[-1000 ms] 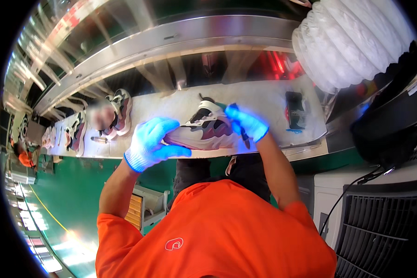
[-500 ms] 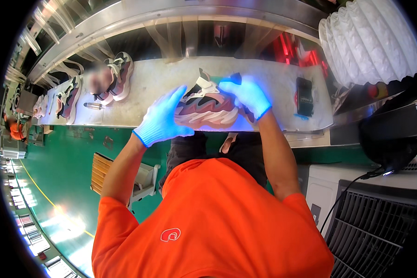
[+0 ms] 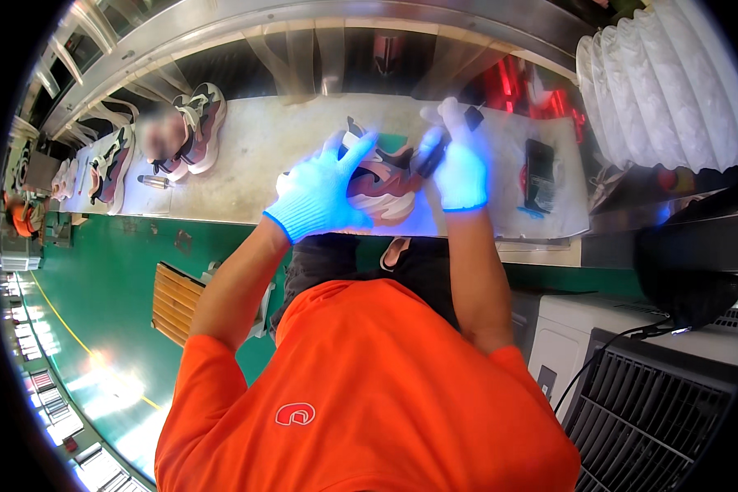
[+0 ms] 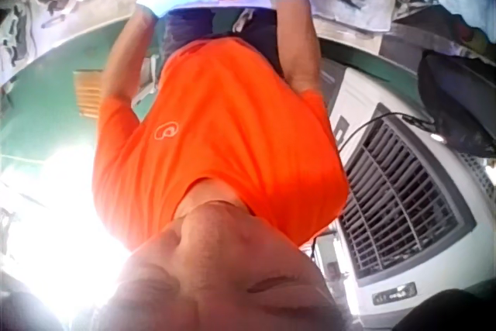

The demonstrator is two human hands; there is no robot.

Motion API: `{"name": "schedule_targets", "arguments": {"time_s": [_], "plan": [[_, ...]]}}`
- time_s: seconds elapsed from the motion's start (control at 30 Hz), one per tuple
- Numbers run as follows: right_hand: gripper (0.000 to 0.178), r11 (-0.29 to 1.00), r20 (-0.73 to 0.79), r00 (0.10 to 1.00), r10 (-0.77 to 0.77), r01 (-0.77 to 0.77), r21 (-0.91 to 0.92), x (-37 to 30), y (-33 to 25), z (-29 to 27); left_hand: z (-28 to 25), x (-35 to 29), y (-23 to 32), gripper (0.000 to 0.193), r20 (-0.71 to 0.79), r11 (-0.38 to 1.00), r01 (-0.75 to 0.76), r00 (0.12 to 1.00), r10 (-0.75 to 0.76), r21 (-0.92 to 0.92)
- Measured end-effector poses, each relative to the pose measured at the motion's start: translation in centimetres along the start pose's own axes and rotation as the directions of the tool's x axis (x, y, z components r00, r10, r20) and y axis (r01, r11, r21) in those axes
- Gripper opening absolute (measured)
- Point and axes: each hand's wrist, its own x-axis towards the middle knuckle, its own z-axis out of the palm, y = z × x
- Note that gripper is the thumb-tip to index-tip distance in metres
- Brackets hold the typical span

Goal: The person assembles a sneaker by hand, pressing the upper onto the sole and smoothing the seams. They handle the shoe repeatedly, rotating it to inspect and adjust the fit of the components. The person places the finished shoe on a table with other sneakers.

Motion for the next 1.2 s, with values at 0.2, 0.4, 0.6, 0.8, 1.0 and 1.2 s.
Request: {"name": "schedule_targets", "arguments": {"time_s": [0.2,0.4,0.6,0.8,1.0,1.2], "plan": [[0.051,0.996,0.047,0.995,-0.083,0.082,0.029,-0.1,1.9,2.3,0.2,-0.3,-0.6,0.132,-0.046,0.999,-0.038,0.998,0.038,0.002],[0.057,0.999,0.092,0.995,-0.042,0.042,0.008,-1.3,2.4,3.9,0.8,0.2,-0.9,0.131,-0.067,0.999,-0.030,0.997,0.031,0.027],[0.047,0.972,0.177,0.984,0.018,0.024,-0.236,-2.5,3.0,7.3,0.7,0.3,-0.4,0.135,-0.026,0.998,0.048,0.999,-0.047,0.040],[0.050,0.877,0.091,0.996,-0.011,-0.034,0.479,1.5,1.9,6.9,1.0,-0.2,-0.1,0.134,-0.085,0.998,0.042,0.996,-0.039,0.035],[0.044,0.989,0.029,0.997,-0.066,0.062,0.134,-1.2,1.7,2.7,0.7,-0.6,-0.9,0.133,-0.096,0.999,-0.030,0.995,0.028,-0.028],[0.047,0.993,0.156,0.981,-0.116,0.109,0.048,-2.6,3.7,3.7,0.6,-0.6,0.0,0.133,-0.090,0.999,0.033,0.995,-0.032,0.010]]}}
